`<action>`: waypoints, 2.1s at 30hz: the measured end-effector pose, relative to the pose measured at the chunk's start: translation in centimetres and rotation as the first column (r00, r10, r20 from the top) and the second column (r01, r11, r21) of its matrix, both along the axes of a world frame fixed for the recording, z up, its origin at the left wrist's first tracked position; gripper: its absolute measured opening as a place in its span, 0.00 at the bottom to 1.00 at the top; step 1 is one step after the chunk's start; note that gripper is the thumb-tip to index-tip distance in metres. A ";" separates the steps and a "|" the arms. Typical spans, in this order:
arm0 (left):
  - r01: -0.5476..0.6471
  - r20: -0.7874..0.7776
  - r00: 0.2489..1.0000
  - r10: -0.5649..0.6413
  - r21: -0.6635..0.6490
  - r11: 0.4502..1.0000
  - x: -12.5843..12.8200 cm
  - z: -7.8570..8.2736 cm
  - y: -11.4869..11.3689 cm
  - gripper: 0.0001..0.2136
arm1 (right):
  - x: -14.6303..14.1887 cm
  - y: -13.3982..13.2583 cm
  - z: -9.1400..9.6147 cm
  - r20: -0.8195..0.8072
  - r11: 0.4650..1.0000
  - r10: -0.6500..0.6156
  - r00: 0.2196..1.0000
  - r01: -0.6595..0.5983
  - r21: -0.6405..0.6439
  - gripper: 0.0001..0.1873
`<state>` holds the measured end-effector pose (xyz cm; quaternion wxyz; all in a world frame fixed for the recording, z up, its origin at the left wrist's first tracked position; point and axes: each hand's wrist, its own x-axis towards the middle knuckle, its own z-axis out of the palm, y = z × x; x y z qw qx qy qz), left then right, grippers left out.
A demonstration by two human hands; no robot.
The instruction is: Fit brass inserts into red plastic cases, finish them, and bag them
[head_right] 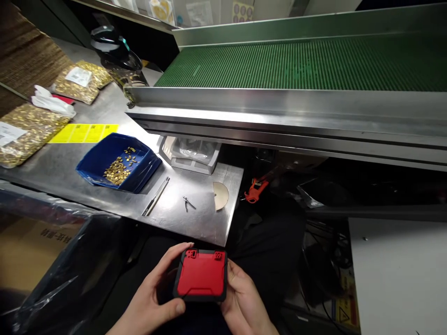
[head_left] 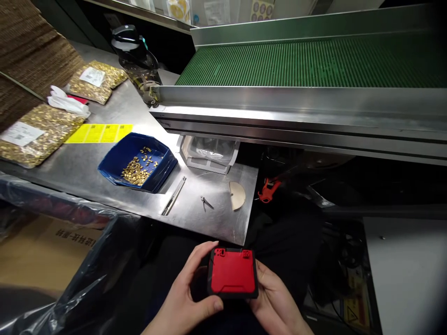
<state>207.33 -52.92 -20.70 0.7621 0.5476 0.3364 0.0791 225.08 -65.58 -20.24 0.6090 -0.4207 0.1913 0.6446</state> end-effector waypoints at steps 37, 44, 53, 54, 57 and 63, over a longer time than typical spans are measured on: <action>-0.286 0.044 0.948 0.315 -0.317 0.904 -2.3 0.7 -0.4 0.53 | 4.5 14.8 -5.5 0.631 0.736 0.545 -0.553 -0.045 -0.675 0.22; -0.211 0.081 0.959 0.272 -0.435 0.875 -1.4 -0.3 -0.5 0.55 | 8.6 13.6 -7.9 0.676 0.708 0.653 -0.340 -0.040 -0.705 0.36; -0.271 -0.019 0.954 0.298 -0.476 0.837 -0.9 -0.3 -1.4 0.46 | 9.6 10.6 -6.3 0.806 0.769 0.580 -0.118 -0.248 -0.589 0.21; -0.276 -0.032 0.955 0.295 -0.466 0.841 -0.9 -0.4 -1.4 0.46 | 9.2 9.8 -5.9 0.821 0.775 0.564 -0.082 -0.289 -0.562 0.21; -0.289 -0.055 0.954 0.295 -0.435 0.853 -0.7 -0.5 -1.4 0.46 | 7.5 7.6 -5.0 0.853 0.802 0.520 0.041 -0.368 -0.471 0.23; -0.271 -0.059 0.961 0.271 -0.403 0.874 -0.1 -0.1 -1.2 0.43 | 4.2 4.9 -2.9 0.825 0.797 0.486 0.289 -0.534 -0.282 0.19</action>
